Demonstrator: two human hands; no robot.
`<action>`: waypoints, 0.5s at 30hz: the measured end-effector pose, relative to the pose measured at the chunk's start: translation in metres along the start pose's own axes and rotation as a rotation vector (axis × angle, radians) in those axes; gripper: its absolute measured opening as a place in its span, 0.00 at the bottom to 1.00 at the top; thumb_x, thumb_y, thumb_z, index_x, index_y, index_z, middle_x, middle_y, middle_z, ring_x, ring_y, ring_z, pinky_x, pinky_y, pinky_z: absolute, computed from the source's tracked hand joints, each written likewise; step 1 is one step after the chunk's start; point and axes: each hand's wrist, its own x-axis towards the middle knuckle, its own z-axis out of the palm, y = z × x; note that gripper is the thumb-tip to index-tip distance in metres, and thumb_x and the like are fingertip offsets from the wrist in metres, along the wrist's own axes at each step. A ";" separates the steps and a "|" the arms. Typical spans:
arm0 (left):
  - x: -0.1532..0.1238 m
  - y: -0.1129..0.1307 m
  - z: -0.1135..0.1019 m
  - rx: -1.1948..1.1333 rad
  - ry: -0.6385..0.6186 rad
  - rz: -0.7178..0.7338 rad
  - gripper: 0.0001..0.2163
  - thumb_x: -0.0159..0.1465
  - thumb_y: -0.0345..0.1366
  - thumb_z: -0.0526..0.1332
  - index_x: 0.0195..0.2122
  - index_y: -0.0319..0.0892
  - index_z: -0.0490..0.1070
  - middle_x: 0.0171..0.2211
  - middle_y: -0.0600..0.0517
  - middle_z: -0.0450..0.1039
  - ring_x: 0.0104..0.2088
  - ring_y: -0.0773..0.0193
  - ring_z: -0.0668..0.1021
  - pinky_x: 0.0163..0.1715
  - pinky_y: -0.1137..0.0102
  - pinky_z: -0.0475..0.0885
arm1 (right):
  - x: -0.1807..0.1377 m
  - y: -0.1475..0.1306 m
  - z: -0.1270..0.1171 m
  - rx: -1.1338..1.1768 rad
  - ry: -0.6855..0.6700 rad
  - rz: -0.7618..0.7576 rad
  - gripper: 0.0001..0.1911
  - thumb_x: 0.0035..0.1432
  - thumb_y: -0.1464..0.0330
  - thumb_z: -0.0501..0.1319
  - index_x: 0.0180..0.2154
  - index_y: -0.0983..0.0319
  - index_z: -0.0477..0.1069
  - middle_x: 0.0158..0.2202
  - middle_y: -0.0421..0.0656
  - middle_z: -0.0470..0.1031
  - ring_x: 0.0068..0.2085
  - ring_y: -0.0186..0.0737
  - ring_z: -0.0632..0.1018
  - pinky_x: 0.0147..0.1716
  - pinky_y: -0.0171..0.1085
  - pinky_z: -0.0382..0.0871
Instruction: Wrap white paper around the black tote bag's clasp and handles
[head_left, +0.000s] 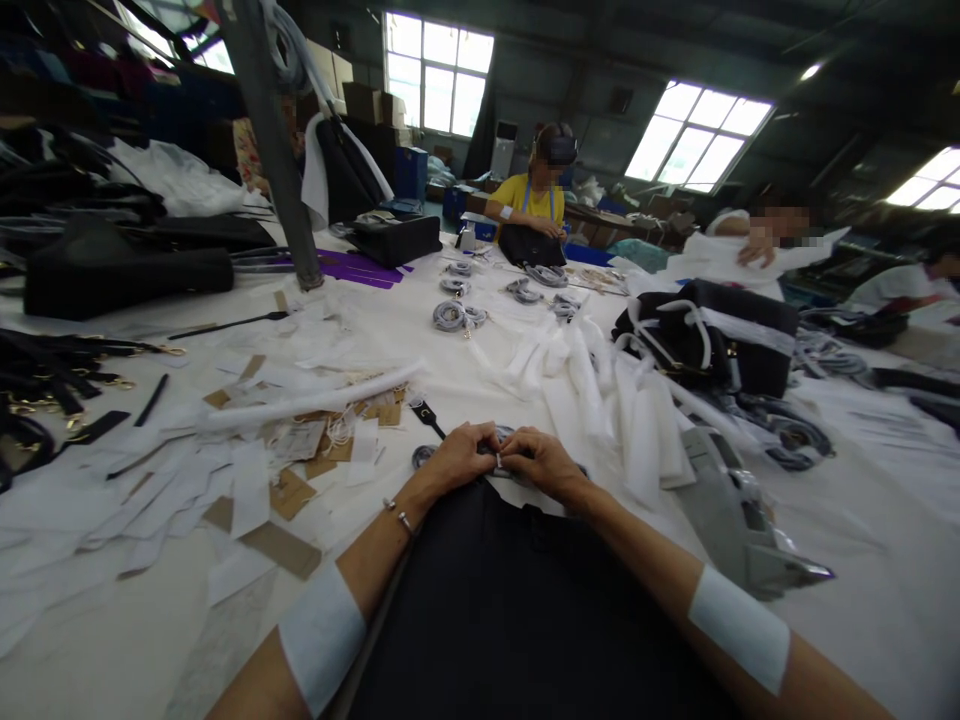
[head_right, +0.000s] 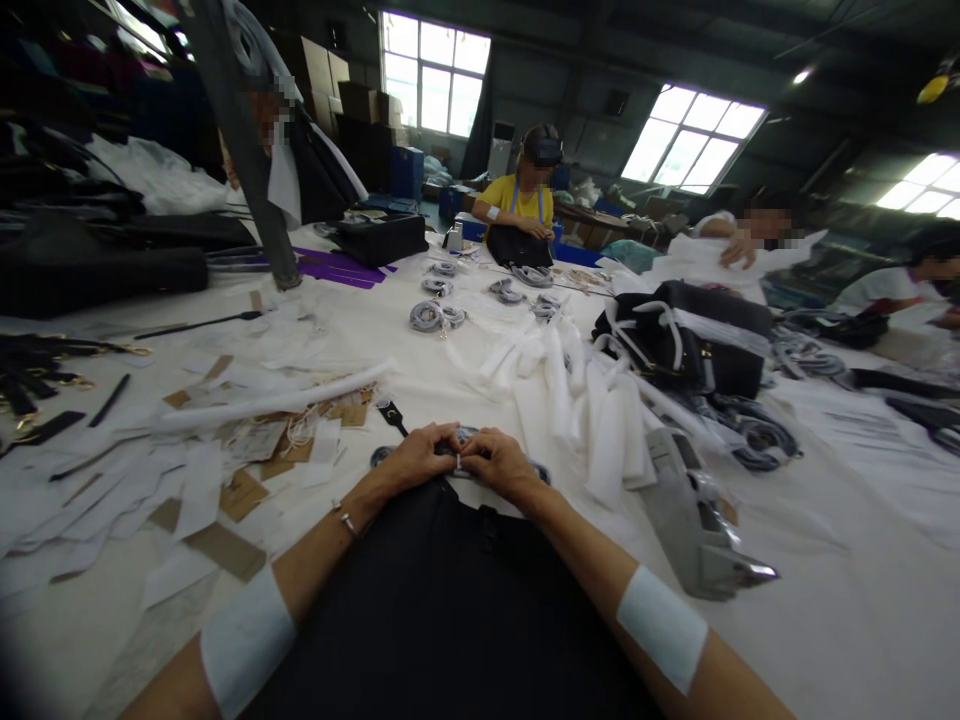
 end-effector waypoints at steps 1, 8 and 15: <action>0.000 0.000 0.000 -0.003 -0.001 0.009 0.06 0.54 0.32 0.61 0.34 0.45 0.71 0.39 0.55 0.78 0.49 0.57 0.75 0.64 0.55 0.49 | 0.001 -0.001 -0.003 0.019 -0.033 0.019 0.02 0.51 0.70 0.65 0.28 0.58 0.77 0.34 0.41 0.77 0.39 0.40 0.75 0.44 0.40 0.68; 0.000 -0.002 -0.002 -0.016 -0.002 0.037 0.10 0.51 0.29 0.59 0.34 0.44 0.73 0.37 0.54 0.77 0.46 0.59 0.76 0.57 0.63 0.61 | 0.012 -0.002 -0.012 0.093 -0.140 0.146 0.06 0.47 0.66 0.65 0.27 0.62 0.75 0.23 0.38 0.73 0.24 0.34 0.72 0.27 0.34 0.66; 0.001 -0.006 -0.002 -0.031 -0.025 0.040 0.11 0.51 0.29 0.57 0.36 0.44 0.71 0.37 0.55 0.77 0.40 0.62 0.77 0.50 0.67 0.68 | 0.015 -0.001 -0.005 0.100 -0.159 0.196 0.05 0.45 0.68 0.64 0.28 0.61 0.70 0.20 0.34 0.70 0.21 0.31 0.68 0.22 0.31 0.62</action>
